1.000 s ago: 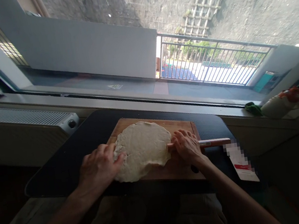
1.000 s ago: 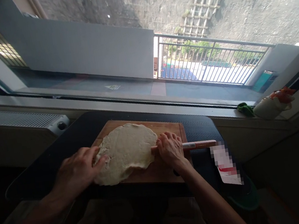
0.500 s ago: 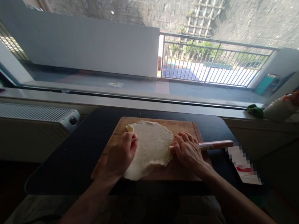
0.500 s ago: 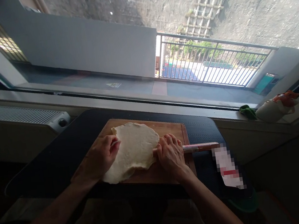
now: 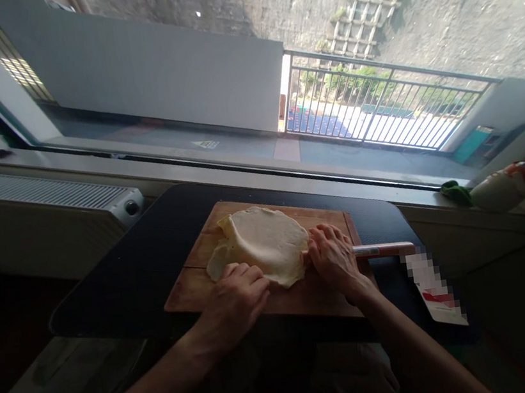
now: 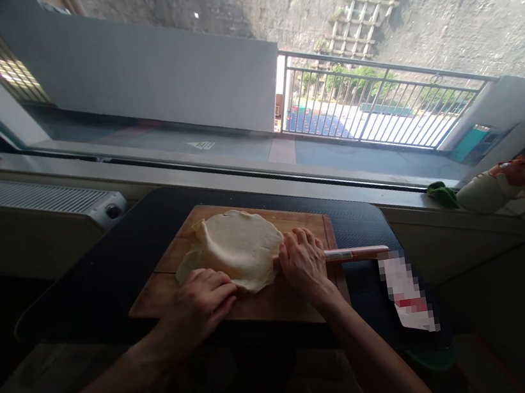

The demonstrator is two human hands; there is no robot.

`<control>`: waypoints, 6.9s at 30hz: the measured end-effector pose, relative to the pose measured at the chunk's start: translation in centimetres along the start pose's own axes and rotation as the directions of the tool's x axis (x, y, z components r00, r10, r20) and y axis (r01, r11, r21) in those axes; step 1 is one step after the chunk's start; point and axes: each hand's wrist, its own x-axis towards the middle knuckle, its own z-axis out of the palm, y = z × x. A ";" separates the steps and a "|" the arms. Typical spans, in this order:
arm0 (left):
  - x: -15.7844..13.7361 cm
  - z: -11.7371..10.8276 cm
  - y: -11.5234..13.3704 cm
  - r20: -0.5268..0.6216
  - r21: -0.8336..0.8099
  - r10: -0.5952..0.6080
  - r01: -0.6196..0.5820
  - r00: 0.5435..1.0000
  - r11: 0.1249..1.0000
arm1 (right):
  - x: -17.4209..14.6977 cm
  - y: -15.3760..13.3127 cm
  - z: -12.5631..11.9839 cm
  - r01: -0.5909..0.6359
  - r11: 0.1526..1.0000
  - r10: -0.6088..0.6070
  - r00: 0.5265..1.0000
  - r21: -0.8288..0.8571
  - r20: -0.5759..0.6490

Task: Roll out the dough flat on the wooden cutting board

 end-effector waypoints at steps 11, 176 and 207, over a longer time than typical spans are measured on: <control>4.3 0.2 -0.3 0.044 0.194 -0.008 -0.001 0.999 0.981 | 0.2 0.0 -0.1 -0.004 1.000 0.004 1.000 -0.014 0.018; 3.9 2.3 2.2 -0.038 -0.045 -0.167 0.165 0.985 0.985 | 8.1 1.7 2.5 -0.223 0.975 0.221 0.971 0.008 0.092; 6.5 0.4 0.5 0.033 -0.279 -0.414 0.406 0.910 0.870 | -1.6 6.1 -2.7 0.308 0.871 -0.366 0.926 0.382 0.088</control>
